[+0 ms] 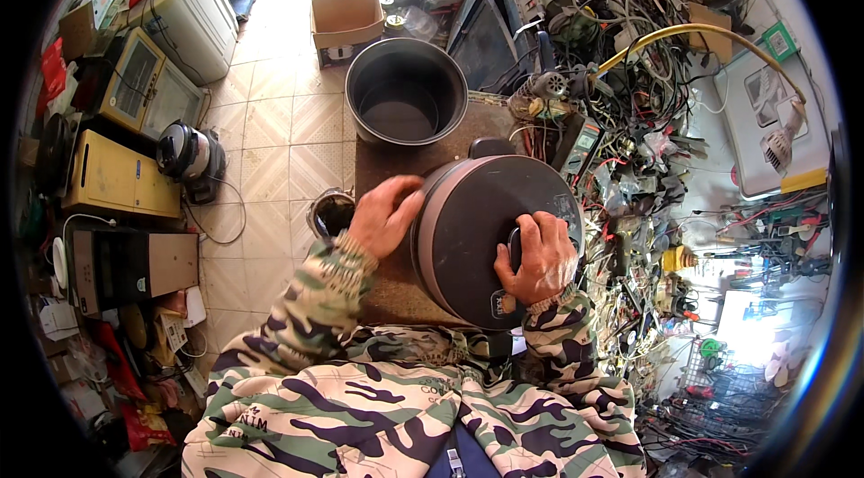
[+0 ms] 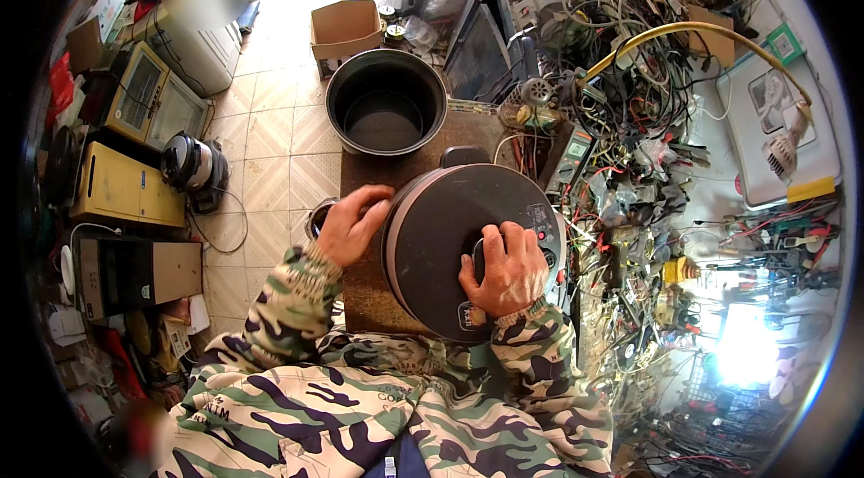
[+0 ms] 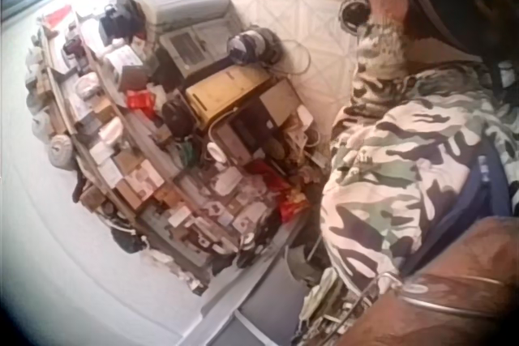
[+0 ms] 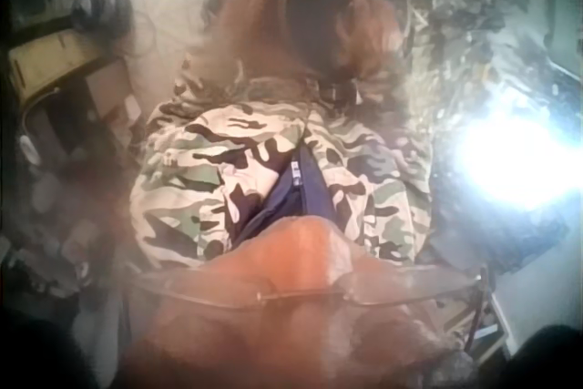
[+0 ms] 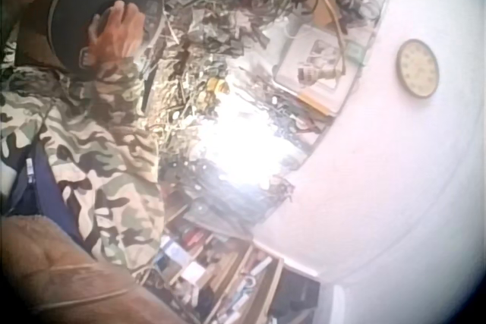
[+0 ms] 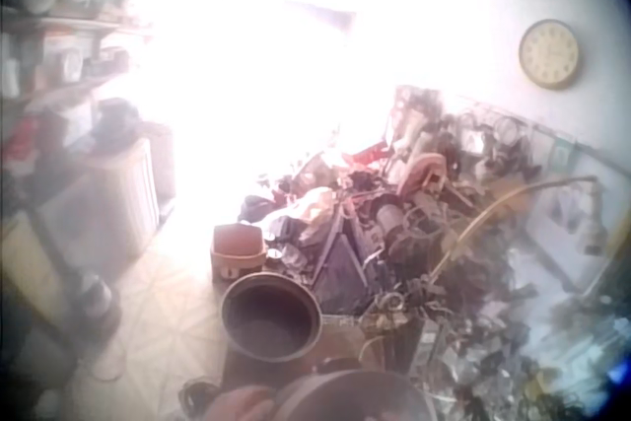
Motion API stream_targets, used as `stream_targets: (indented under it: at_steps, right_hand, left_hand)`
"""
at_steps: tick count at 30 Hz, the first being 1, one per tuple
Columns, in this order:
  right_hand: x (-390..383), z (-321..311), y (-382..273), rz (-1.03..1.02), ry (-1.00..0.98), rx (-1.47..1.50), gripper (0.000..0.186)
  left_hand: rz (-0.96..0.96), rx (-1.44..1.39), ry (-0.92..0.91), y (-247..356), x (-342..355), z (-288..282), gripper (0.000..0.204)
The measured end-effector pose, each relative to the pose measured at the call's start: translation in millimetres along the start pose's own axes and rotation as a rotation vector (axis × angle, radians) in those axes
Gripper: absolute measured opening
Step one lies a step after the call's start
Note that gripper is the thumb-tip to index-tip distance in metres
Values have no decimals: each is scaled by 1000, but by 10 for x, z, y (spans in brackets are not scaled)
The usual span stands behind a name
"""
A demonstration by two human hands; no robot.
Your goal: The person repairs a rice cooker by manipulating internal wires and components with a screwdriver. They then reassemble the unit by securing the bottom cover and placing the inner pot back inside.
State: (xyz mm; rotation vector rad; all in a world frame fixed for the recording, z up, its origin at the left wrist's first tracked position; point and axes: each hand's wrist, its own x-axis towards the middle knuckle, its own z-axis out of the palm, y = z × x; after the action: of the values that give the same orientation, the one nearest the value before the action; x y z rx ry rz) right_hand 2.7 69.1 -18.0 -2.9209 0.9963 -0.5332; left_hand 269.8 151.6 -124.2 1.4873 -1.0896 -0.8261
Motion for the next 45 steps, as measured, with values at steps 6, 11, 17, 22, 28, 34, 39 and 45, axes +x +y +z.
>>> stream_targets:
  at_steps: [6, 11, 17, 22, 28, 34, 39, 45]
  right_hand:
    - [3, -3, 10, 9, 69, 102, 53]
    - [-30, -9, 169, -85, 57, 191, 55]
    - [58, -198, 518, -391, -142, 249, 60]
    - [-31, -299, 704, -476, -163, 214, 59]
    - [-216, -209, 383, -196, -58, 164, 62]
    - [-49, -196, 523, -297, -71, 124, 63]
    - [-79, -188, 352, -166, -78, -16, 55]
    - [-130, -166, 143, -104, -65, -23, 53]
  left_hand:
    - [-15, -147, -282, -160, 1111, 443, 53]
    - [-20, -152, -481, -105, 1443, 679, 53]
    - [12, -166, -178, -115, 865, 523, 48]
    - [-184, -528, 120, -26, -81, 644, 53]
    - [-222, -504, 232, 28, -501, 543, 53]
    - [-173, -72, 132, 21, -81, 413, 32]
    - [-45, -45, 252, -81, -33, 593, 32]
    - [-12, -59, 256, -122, -133, 510, 31]
